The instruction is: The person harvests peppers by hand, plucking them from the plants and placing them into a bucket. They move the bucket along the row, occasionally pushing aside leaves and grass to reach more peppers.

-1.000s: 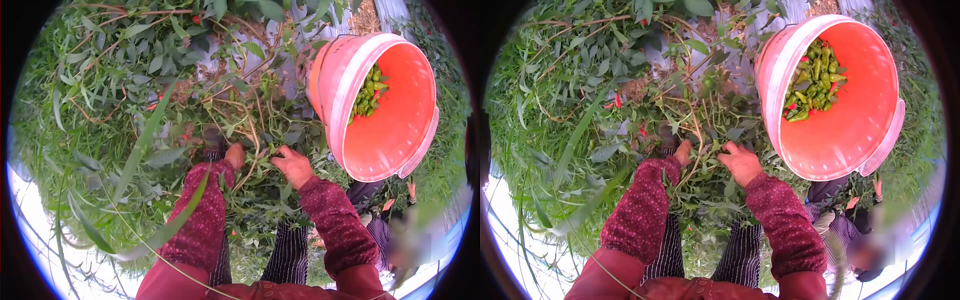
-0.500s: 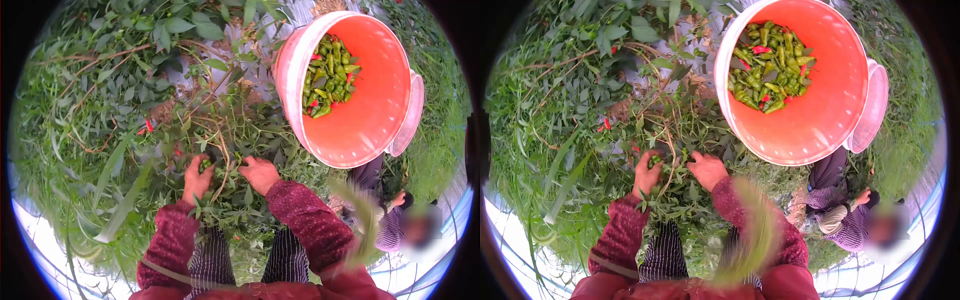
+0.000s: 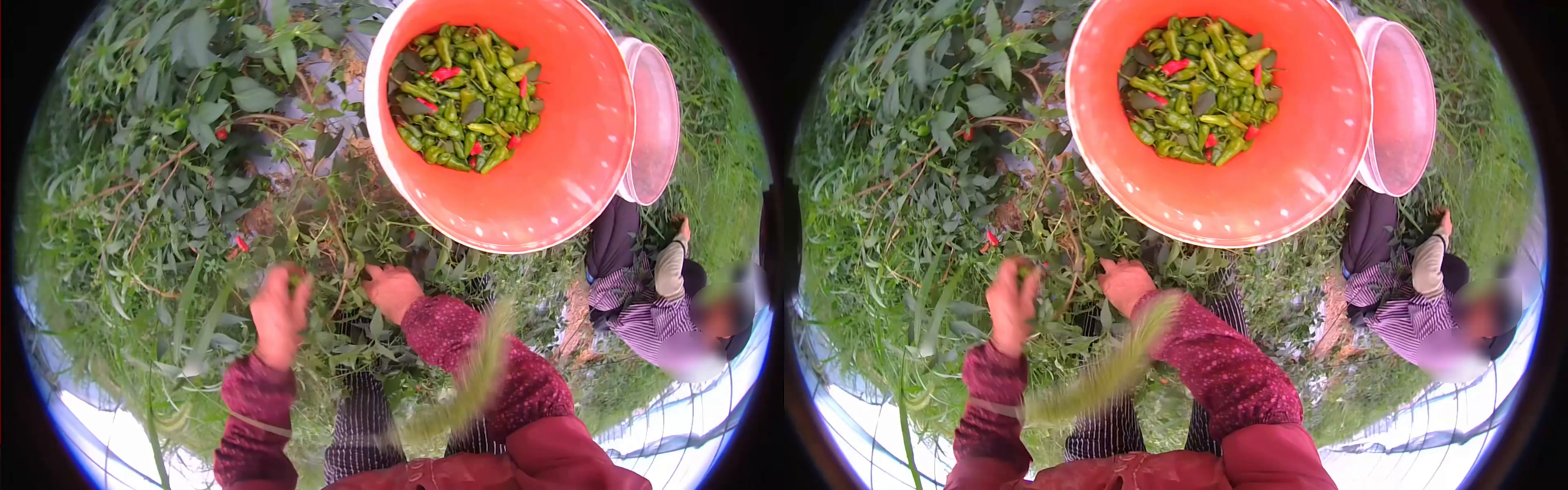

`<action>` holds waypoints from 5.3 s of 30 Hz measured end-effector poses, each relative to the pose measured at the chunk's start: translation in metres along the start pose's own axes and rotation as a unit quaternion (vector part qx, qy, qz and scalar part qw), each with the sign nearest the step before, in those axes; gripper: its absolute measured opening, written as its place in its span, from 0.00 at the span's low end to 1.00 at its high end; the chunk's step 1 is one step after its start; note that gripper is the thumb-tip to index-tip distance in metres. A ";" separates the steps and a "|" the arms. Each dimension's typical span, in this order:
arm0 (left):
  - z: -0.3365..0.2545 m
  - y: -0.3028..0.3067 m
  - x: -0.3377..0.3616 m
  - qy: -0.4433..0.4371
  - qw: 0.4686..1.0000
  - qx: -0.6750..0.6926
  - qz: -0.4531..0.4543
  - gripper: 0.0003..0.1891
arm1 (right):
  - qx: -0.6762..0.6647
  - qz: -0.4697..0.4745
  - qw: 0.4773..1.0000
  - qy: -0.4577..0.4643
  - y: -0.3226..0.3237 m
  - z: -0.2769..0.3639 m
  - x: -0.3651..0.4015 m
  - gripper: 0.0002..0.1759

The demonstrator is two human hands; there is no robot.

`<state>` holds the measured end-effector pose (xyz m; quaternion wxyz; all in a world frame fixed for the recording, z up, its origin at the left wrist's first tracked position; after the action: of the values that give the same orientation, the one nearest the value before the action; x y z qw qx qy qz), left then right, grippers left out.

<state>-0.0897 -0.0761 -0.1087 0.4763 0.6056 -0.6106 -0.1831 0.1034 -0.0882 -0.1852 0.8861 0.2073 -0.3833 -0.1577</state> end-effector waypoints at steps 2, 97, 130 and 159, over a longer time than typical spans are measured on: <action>-0.003 -0.010 -0.041 0.034 0.998 -0.021 0.052 0.13 | -0.058 -0.028 0.997 -0.029 -0.020 -0.002 0.000 0.13; 0.069 -0.193 -0.012 0.540 0.595 0.587 -0.096 0.21 | -0.284 -0.251 0.912 -0.155 0.077 -0.038 -0.170 0.20; 0.124 -0.269 -0.010 0.629 0.458 0.603 -0.176 0.24 | -0.397 -0.262 0.867 -0.149 0.046 -0.009 0.050 0.08; 0.187 -0.266 0.011 0.343 0.908 -0.063 -0.231 0.22 | -0.215 0.132 0.962 -0.100 -0.012 0.038 0.018 0.24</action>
<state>-0.0874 -0.2059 -0.4076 0.6378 0.7239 -0.2401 -0.1074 0.0857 -0.1154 -0.1565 0.8800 -0.0576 -0.4508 -0.1382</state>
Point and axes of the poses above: each hand's wrist, its own x-axis away from the middle knuckle, its own y-axis out of the back of the hand, z = x × y, the point moved 1 cm from there along -x, towards the middle knuckle, and after that the axes turned 7 degrees about -z, right-handed, at the moved point
